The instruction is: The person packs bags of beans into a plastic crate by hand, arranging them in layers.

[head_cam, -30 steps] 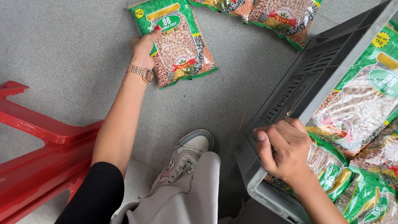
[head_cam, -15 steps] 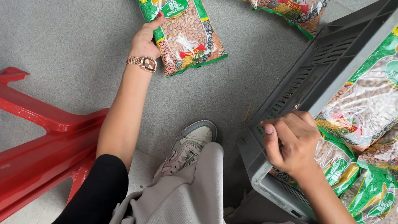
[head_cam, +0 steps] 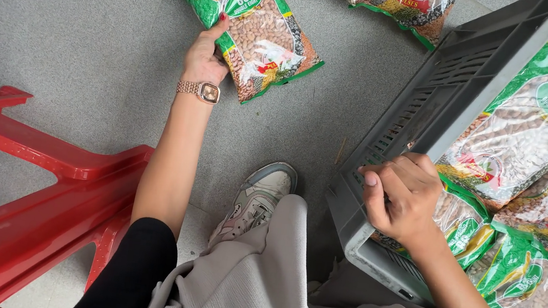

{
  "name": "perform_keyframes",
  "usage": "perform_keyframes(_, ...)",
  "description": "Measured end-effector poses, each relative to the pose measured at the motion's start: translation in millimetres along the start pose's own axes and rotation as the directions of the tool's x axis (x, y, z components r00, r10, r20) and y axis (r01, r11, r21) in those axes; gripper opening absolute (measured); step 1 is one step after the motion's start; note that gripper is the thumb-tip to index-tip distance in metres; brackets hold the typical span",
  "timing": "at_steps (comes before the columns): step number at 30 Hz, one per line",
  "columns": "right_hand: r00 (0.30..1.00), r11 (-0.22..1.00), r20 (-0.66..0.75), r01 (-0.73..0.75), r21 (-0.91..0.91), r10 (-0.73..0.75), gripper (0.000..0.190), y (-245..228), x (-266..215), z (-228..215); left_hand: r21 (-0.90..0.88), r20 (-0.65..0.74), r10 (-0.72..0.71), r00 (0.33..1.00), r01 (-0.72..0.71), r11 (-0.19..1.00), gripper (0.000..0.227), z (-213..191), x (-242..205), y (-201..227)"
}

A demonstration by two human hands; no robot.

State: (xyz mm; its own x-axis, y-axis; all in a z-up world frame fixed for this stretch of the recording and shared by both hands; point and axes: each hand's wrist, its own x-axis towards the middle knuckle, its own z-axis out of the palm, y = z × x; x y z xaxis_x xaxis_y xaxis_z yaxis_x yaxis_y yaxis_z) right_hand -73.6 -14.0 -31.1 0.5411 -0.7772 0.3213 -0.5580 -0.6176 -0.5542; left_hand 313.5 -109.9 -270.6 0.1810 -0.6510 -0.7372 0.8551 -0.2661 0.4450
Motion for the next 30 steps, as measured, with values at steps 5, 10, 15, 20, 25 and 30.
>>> perform_keyframes(5, 1.000, 1.000, -0.009, 0.012, -0.005, -0.012, 0.015, -0.7, 0.9, -0.1, -0.009, -0.011, 0.017, 1.000, -0.017, 1.000, 0.043, -5.9, 7.6, -6.8)
perform_keyframes(10, 1.000, 1.000, -0.003, -0.005, 0.006, 0.005, 0.015, -0.1, -0.1, -0.1, -0.013, -0.079, 0.001, 0.997, -0.002, 1.000, 0.046, 10.5, -11.4, -9.5)
perform_keyframes(15, 1.000, 1.000, -0.002, -0.002, 0.002, 0.002, 0.015, 0.6, -0.6, 0.0, -0.019, -0.144, -0.016, 0.989, 0.014, 1.000, 0.046, 21.5, -25.0, -12.9)
perform_keyframes(20, 1.000, 1.000, 0.013, -0.002, 0.007, 0.001, 0.015, 0.4, -0.1, -0.9, -0.002, -0.107, -0.020, 0.994, 0.020, 1.000, 0.042, 30.7, -34.7, -16.3)
perform_keyframes(25, 1.000, 1.000, 0.010, 0.006, 0.004, -0.006, 0.015, 0.8, -0.7, -0.4, 0.038, -0.118, -0.014, 0.993, 0.019, 0.999, 0.042, 40.5, -50.1, -19.5)
perform_keyframes(30, 1.000, 1.000, 0.018, 0.007, -0.005, -0.007, 0.016, 1.3, -0.2, -0.8, 0.035, -0.111, -0.008, 0.994, 0.012, 0.999, 0.041, 40.0, -52.8, -20.4)
